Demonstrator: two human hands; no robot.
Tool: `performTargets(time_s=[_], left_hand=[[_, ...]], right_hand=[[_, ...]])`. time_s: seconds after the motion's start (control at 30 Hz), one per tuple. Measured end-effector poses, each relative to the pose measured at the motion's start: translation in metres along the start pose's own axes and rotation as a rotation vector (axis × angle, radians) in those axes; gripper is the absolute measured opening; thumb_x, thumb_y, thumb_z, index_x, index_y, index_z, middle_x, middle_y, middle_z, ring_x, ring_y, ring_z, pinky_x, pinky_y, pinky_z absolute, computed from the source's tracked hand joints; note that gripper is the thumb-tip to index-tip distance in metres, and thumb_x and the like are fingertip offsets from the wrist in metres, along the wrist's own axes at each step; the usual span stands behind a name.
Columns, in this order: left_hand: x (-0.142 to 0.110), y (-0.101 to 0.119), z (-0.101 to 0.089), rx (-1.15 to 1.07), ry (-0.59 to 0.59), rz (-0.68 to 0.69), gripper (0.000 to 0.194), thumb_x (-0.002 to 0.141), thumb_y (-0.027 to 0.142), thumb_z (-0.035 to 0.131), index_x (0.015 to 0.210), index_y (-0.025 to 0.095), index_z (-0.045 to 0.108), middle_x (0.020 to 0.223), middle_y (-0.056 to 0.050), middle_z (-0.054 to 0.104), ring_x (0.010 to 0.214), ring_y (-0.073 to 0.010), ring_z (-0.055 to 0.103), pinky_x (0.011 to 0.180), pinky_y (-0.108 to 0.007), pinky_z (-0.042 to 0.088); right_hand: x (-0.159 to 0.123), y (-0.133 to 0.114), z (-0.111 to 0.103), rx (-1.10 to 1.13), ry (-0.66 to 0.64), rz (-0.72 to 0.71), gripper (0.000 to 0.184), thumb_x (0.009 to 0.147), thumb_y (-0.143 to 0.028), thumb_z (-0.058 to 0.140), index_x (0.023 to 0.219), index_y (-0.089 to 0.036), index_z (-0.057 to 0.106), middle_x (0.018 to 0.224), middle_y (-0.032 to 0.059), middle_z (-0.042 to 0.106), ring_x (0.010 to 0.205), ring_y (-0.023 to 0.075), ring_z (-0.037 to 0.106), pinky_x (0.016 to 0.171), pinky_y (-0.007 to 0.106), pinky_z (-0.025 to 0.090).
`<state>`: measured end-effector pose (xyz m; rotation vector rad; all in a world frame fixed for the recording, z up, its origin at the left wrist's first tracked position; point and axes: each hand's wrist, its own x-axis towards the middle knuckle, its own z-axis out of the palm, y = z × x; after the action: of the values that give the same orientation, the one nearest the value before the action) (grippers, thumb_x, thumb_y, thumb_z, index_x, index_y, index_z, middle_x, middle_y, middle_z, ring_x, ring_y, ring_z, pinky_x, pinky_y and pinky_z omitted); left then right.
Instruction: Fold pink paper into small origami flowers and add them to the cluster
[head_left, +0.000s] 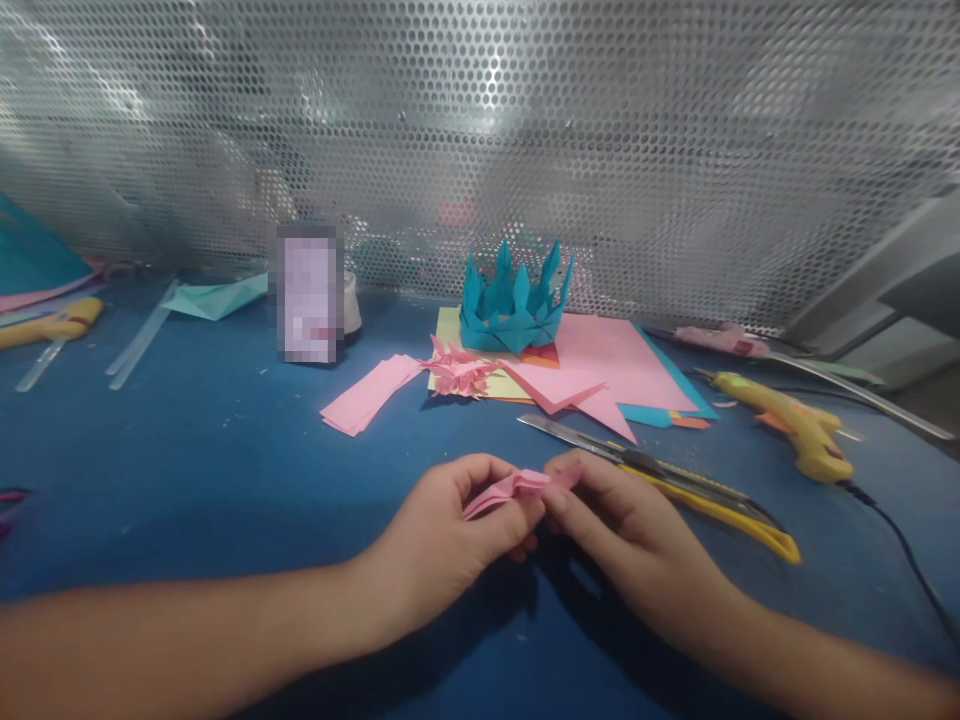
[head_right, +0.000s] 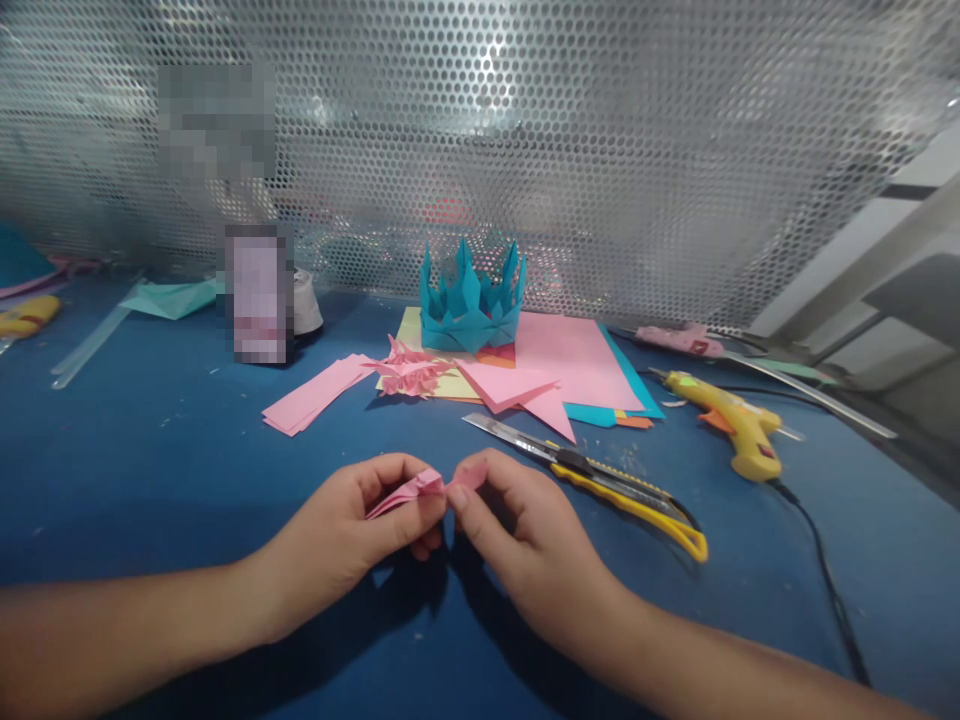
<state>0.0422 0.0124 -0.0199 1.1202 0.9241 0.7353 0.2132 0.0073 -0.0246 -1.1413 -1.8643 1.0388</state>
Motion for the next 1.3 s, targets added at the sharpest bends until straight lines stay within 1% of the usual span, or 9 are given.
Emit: performTargets(time_s=[0.1,0.23,0.47,0.53,0.6,0.7,0.87,1.03,1.3], left_hand=[[0.0003,0.0014,0.0004,-0.012,0.013,-0.012,0.022,0.078,0.033,0.063,0.078,0.013,0.054,0.064,0.002,0.055,0.058,-0.0084,0.050,0.061,-0.023,0.041],[0.0022,0.0014,0.0004,-0.022,0.012,-0.007,0.021,0.078,0.031,0.062,0.076,0.013,0.053,0.062,0.003,0.055,0.056,-0.0075,0.049,0.060,-0.022,0.041],[0.0023,0.0005,0.0011,-0.055,0.035,0.005,0.022,0.076,0.029,0.064,0.082,0.015,0.049,0.061,0.005,0.054,0.055,-0.0070,0.050,0.056,-0.021,0.040],[0.0013,0.0001,0.0011,-0.014,0.040,-0.003,0.020,0.077,0.028,0.062,0.080,0.016,0.048,0.059,0.005,0.053,0.053,-0.0066,0.048,0.055,-0.020,0.039],[0.0005,-0.0008,0.0009,0.057,0.030,-0.014,0.016,0.077,0.026,0.060,0.077,0.015,0.049,0.057,0.006,0.051,0.052,-0.0064,0.046,0.052,-0.020,0.037],[0.0004,-0.0024,0.0005,0.123,0.005,-0.009,0.009,0.076,0.022,0.058,0.077,0.015,0.052,0.056,0.007,0.047,0.051,-0.0059,0.043,0.049,-0.018,0.033],[0.0019,-0.0028,-0.0004,0.145,-0.034,-0.009,0.006,0.075,0.020,0.056,0.079,0.016,0.053,0.055,0.007,0.046,0.049,-0.0058,0.042,0.047,-0.018,0.032],[0.0016,-0.0029,-0.0009,0.157,-0.050,-0.048,0.008,0.075,0.023,0.055,0.078,0.016,0.054,0.057,0.006,0.048,0.049,-0.0065,0.043,0.048,-0.019,0.034],[0.0006,-0.0013,-0.0012,0.166,-0.087,-0.087,0.010,0.071,0.025,0.056,0.073,0.016,0.053,0.051,0.006,0.046,0.048,-0.0072,0.044,0.046,-0.019,0.034]], right_hand=[[0.0014,-0.0002,-0.0006,0.055,-0.016,0.023,0.018,0.090,-0.030,0.048,0.077,-0.019,0.053,0.065,-0.0020,0.056,0.059,0.0105,0.054,0.054,0.021,0.046],[0.0026,-0.0012,-0.0008,0.180,-0.081,0.030,0.013,0.090,-0.028,0.050,0.081,-0.019,0.053,0.071,0.0003,0.062,0.067,0.0120,0.061,0.063,0.023,0.049],[0.0010,0.0017,-0.0002,0.138,-0.084,0.096,0.018,0.089,-0.032,0.047,0.077,-0.019,0.049,0.067,0.0004,0.058,0.063,0.0133,0.058,0.057,0.025,0.048],[0.0015,0.0016,-0.0001,0.136,-0.078,0.095,0.014,0.087,-0.030,0.048,0.078,-0.020,0.048,0.068,-0.0005,0.056,0.062,0.0130,0.057,0.056,0.025,0.048],[0.0017,0.0004,-0.0001,0.087,-0.024,0.022,0.006,0.083,-0.024,0.053,0.086,-0.021,0.048,0.074,-0.0005,0.056,0.064,0.0129,0.057,0.056,0.024,0.049],[0.0015,-0.0029,-0.0006,-0.085,0.084,-0.164,0.024,0.077,-0.012,0.055,0.099,-0.023,0.050,0.085,0.0009,0.058,0.073,0.0132,0.057,0.062,0.024,0.049],[0.0015,-0.0061,-0.0027,-0.223,0.032,-0.345,0.022,0.080,-0.007,0.049,0.093,-0.024,0.054,0.080,-0.0006,0.059,0.071,0.0112,0.057,0.062,0.022,0.047],[-0.0004,-0.0037,-0.0032,-0.225,0.043,-0.357,0.024,0.077,-0.004,0.049,0.090,-0.023,0.055,0.077,-0.0014,0.058,0.067,0.0102,0.057,0.061,0.021,0.047],[-0.0025,-0.0025,-0.0016,-0.137,0.058,-0.275,0.020,0.074,-0.006,0.045,0.080,-0.022,0.055,0.069,-0.0026,0.056,0.060,0.0105,0.055,0.055,0.022,0.047]])
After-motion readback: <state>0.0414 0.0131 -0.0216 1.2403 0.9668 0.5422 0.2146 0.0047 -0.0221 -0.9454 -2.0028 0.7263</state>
